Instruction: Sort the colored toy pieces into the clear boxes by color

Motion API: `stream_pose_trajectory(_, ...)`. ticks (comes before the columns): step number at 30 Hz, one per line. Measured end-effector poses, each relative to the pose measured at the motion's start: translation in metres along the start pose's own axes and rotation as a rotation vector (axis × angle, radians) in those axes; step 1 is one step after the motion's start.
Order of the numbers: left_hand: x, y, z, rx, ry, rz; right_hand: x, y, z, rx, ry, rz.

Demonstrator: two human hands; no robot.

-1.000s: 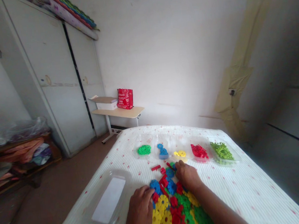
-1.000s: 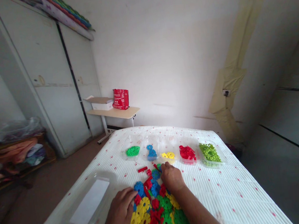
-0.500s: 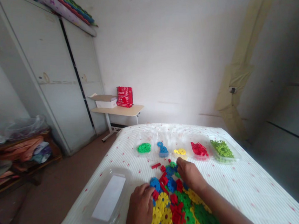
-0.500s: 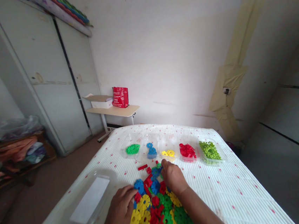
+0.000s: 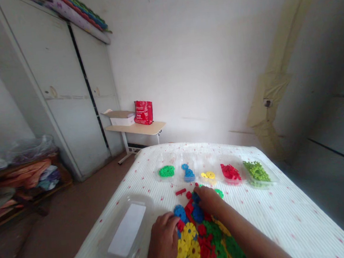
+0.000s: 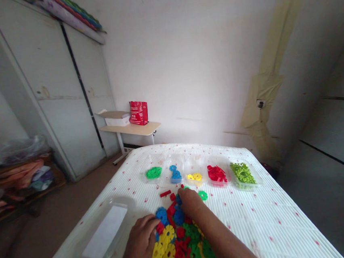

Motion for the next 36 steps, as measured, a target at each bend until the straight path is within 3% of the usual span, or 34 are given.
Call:
stream_pose_trajectory(21, -0.007, -0.009, -0.011, -0.097, -0.058, 0.111, -0.001, -0.011, -0.003, 0.032, -0.035, 0.048)
stream_pose_trajectory(28, -0.011, -0.011, -0.013, -0.086, -0.059, 0.126, -0.001, -0.005, 0.005, -0.001, -0.074, -0.008)
stream_pose_trajectory(33, -0.009, -0.010, -0.010, -0.091, -0.070, 0.148, -0.016, 0.009, 0.004, -0.023, -0.199, -0.090)
stream_pose_trajectory(36, -0.008, -0.010, -0.009, -0.085, -0.067, 0.151, -0.035, 0.022, -0.013, -0.019, -0.314, -0.137)
Point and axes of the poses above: each hand's wrist, its own y-axis away from the middle knuckle, its own x-axis out of the palm, z = x × y, the point moved 5 cm from there along -y, towards the middle knuckle, and after that the axes turned 2 degrees about x, right-handed, at the moved point
